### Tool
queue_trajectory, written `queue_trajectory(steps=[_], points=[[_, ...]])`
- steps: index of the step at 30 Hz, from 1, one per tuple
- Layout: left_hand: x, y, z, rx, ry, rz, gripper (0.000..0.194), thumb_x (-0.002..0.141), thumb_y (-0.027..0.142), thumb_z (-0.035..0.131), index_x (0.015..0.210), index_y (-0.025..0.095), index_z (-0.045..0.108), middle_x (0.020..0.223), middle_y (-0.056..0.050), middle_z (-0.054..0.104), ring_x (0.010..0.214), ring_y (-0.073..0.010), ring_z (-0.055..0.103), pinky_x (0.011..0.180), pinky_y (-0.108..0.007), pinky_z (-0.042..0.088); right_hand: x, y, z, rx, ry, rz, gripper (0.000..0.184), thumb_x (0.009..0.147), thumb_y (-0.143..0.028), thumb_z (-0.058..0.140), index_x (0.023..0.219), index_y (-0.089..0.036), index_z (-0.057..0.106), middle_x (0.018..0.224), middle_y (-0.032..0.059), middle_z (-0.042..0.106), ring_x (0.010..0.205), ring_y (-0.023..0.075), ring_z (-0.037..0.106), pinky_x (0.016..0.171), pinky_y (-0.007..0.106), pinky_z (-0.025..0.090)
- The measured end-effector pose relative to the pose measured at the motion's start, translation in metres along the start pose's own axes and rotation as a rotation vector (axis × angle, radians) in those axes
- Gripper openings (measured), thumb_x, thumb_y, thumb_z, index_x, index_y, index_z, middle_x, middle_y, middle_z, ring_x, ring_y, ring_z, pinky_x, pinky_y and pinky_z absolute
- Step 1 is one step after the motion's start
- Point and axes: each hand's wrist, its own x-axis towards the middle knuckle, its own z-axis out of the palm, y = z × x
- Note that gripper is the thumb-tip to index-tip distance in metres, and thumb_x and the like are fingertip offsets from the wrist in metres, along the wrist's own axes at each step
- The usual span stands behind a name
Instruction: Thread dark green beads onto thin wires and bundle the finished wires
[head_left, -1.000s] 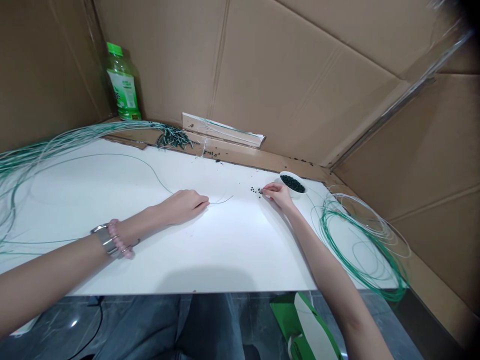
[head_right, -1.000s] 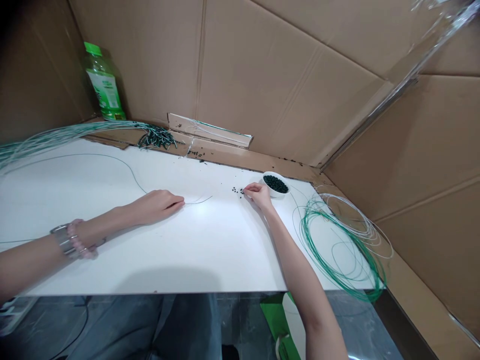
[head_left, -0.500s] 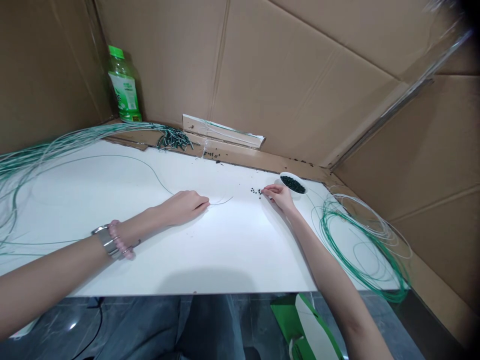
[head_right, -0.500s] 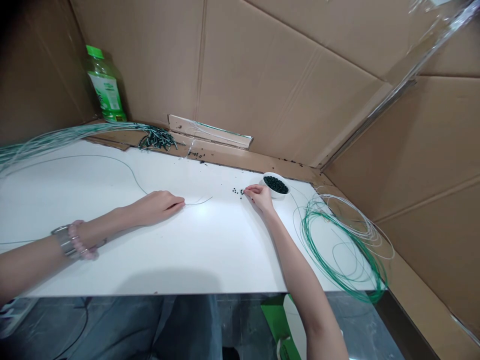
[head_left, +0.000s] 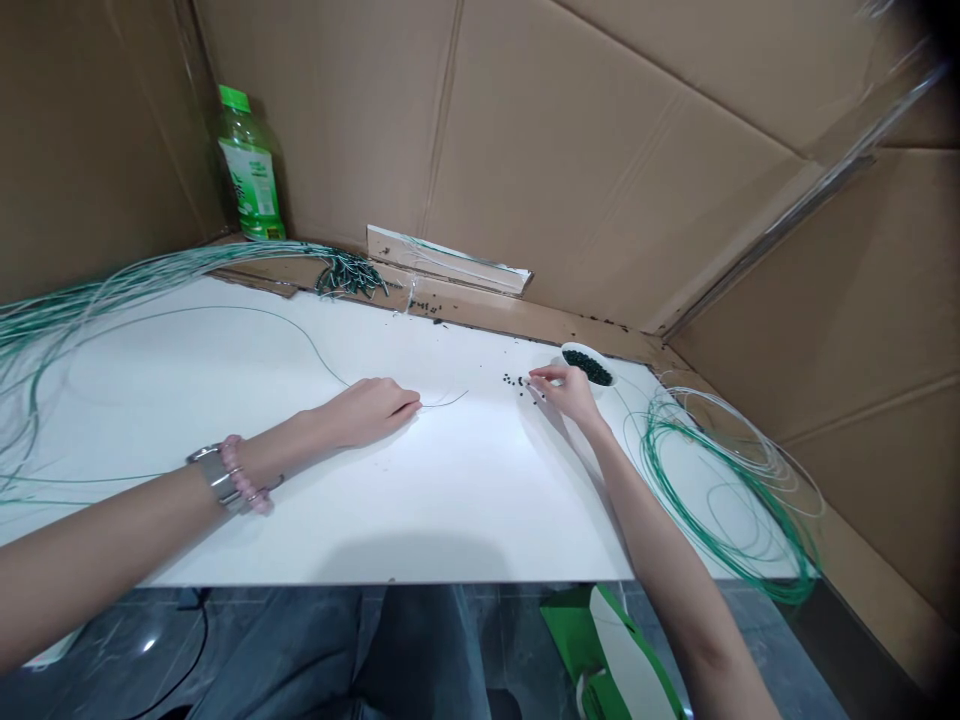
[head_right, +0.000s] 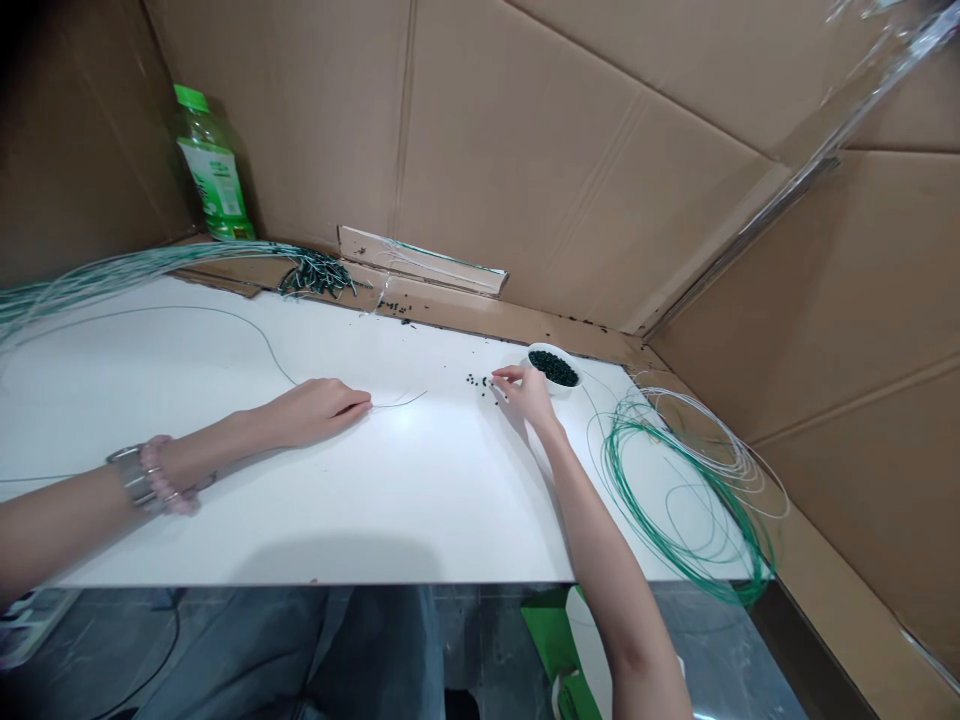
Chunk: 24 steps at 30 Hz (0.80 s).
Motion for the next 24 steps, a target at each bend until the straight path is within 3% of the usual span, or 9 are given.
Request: queue_trajectory(steps=[4,7,12,16,24], points=[[0.000,-0.001,0.001,0.010,-0.002,0.008,0.038,0.095,0.030,0.028,0.067,0.018,0.050,0.062,-0.004,0.057,0.056,-0.0179,0.051,0.057,-0.028,0.030,0.019,0.004,-0.049,-0.151,0.083,0.067,0.029,0.095,-0.036,0.056,0.114,-0.015,0.060,0.115,0.0079,0.062,0.101,0.0187,0.062,0.088,0.039,0.054],[0.001,-0.002,0.002,0.016,0.005,0.012,0.038,0.096,0.030,0.027,0.067,0.019,0.050,0.063,-0.005,0.058,0.057,-0.0182,0.052,0.057,-0.028,0.030,0.039,0.012,-0.073,-0.284,0.056,0.189,0.030,0.094,-0.035,0.058,0.115,-0.014,0.060,0.115,0.0081,0.062,0.100,0.0189,0.062,0.087,0.039,0.054],[0.001,-0.003,0.004,0.022,0.017,0.032,0.037,0.095,0.029,0.029,0.068,0.018,0.050,0.064,-0.005,0.059,0.058,-0.0183,0.054,0.057,-0.028,0.030,0.061,0.021,-0.055,-0.445,-0.117,0.337,0.030,0.093,-0.034,0.060,0.116,-0.014,0.059,0.116,0.0096,0.061,0.100,0.0188,0.062,0.086,0.037,0.055],[0.001,-0.004,0.005,0.033,0.030,0.041,0.035,0.095,0.028,0.029,0.068,0.019,0.050,0.064,-0.005,0.058,0.058,-0.0187,0.054,0.056,-0.029,0.030,0.065,0.024,-0.042,-0.523,-0.169,0.387,0.032,0.093,-0.034,0.060,0.117,-0.014,0.059,0.117,0.0097,0.061,0.103,0.0197,0.062,0.088,0.038,0.054],[0.001,-0.001,0.003,0.035,0.038,0.047,0.036,0.094,0.028,0.029,0.067,0.019,0.052,0.064,-0.005,0.059,0.057,-0.0185,0.053,0.056,-0.029,0.030,0.054,0.035,-0.053,-0.510,-0.155,0.329,0.030,0.093,-0.034,0.059,0.116,-0.015,0.059,0.115,0.0088,0.061,0.100,0.0187,0.063,0.085,0.037,0.055]])
